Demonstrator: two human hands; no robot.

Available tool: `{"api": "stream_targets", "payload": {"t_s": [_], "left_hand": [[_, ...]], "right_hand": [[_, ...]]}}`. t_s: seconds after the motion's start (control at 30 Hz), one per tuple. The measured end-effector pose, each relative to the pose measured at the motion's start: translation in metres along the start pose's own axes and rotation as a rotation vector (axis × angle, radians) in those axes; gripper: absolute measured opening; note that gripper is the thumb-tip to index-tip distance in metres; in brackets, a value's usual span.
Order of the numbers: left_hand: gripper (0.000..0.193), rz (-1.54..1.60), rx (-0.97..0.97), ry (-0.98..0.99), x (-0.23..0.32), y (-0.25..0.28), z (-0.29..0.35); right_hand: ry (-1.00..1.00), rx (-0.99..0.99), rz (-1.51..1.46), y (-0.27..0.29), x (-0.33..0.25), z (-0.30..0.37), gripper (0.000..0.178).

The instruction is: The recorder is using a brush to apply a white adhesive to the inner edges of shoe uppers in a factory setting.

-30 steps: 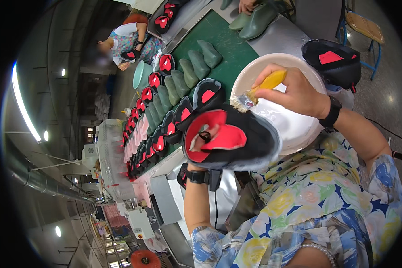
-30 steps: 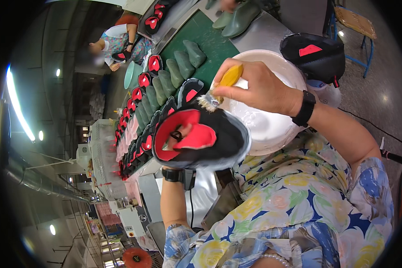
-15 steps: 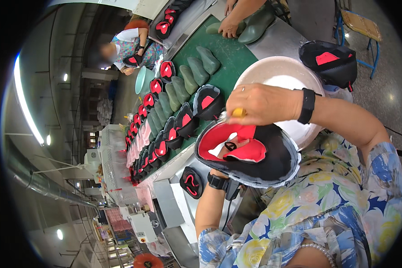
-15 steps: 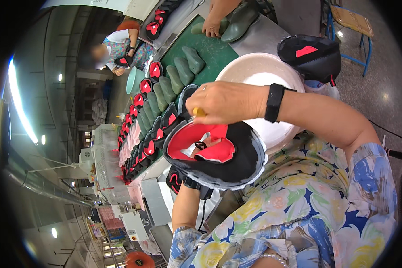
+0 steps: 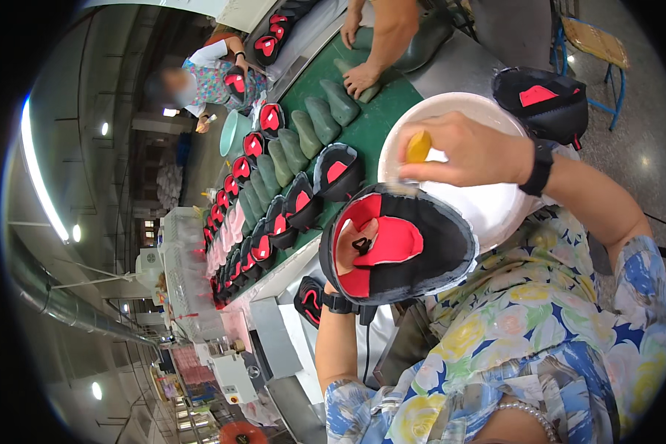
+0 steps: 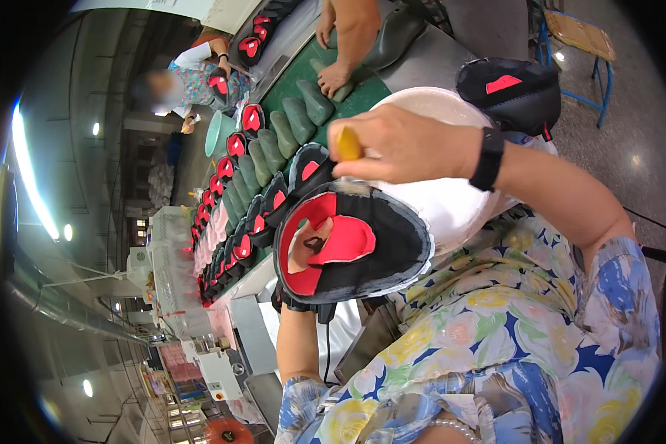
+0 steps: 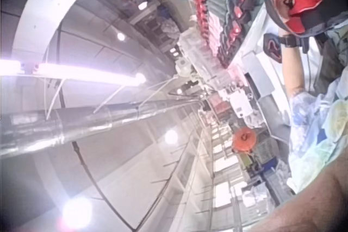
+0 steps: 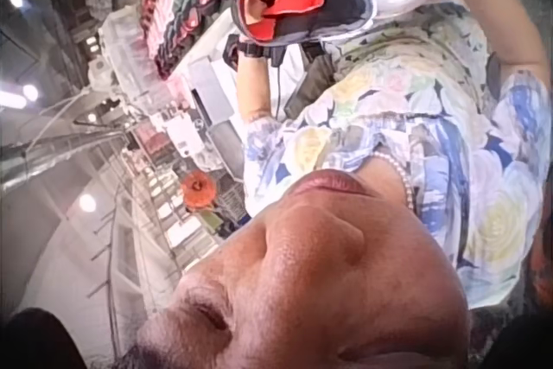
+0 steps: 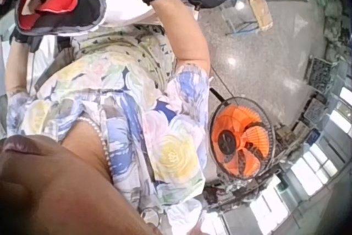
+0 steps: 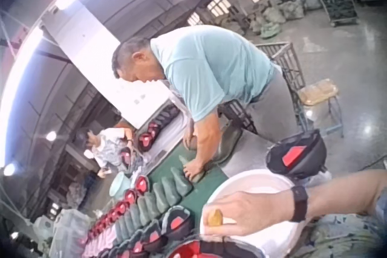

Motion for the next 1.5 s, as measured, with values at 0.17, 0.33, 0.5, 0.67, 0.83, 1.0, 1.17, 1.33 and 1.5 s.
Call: {"api": "stream_targets", "payload": {"t_s": [0.17,0.33,0.5,0.67,0.83,1.0,1.17,1.33,1.5], "left_hand": [[0.028,0.149,0.028,-0.128,0.004,-0.008,0.003],[0.026,-0.032,0.19,-0.485,0.009,0.002,0.003],[0.037,-0.107,0.293,-0.566,0.006,0.01,-0.003],[0.041,-0.631,0.345,-0.793,-0.019,0.047,-0.015],[0.046,-1.151,0.463,-1.02,-0.033,0.097,-0.044],[0.043,0.383,0.266,-0.441,-0.051,0.08,-0.114],[0.048,0.591,0.201,-0.426,-0.065,0.058,-0.226],[0.061,-0.967,0.498,-0.517,-0.115,0.127,-0.266],[0.054,-0.993,0.414,-0.652,-0.058,0.086,-0.201]], "right_hand": [[0.26,0.18,0.148,-0.012,0.01,0.004,0.02],[0.079,0.046,0.145,0.003,0.023,0.025,0.02],[-0.05,0.262,-0.132,-0.019,-0.012,0.043,0.018],[0.087,0.191,-0.084,-0.041,-0.011,0.048,0.018],[-0.255,0.331,-0.039,-0.003,0.021,0.061,0.016],[-0.455,0.23,0.043,0.008,0.031,0.098,0.014],[-0.558,0.242,0.036,-0.015,0.054,0.123,0.013],[-0.549,0.266,0.017,-0.03,0.055,0.124,0.01],[-0.598,0.241,0.085,-0.021,0.083,0.137,0.007]]}}
Point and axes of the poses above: each hand's wrist, its own z-axis away from the middle knuckle, its own y-axis out of the back of the hand, x = y × z, the point moved 1 cm from there along -z, towards the middle knuckle, and after that the axes turned 11 degrees about z, right-handed, at the moved point
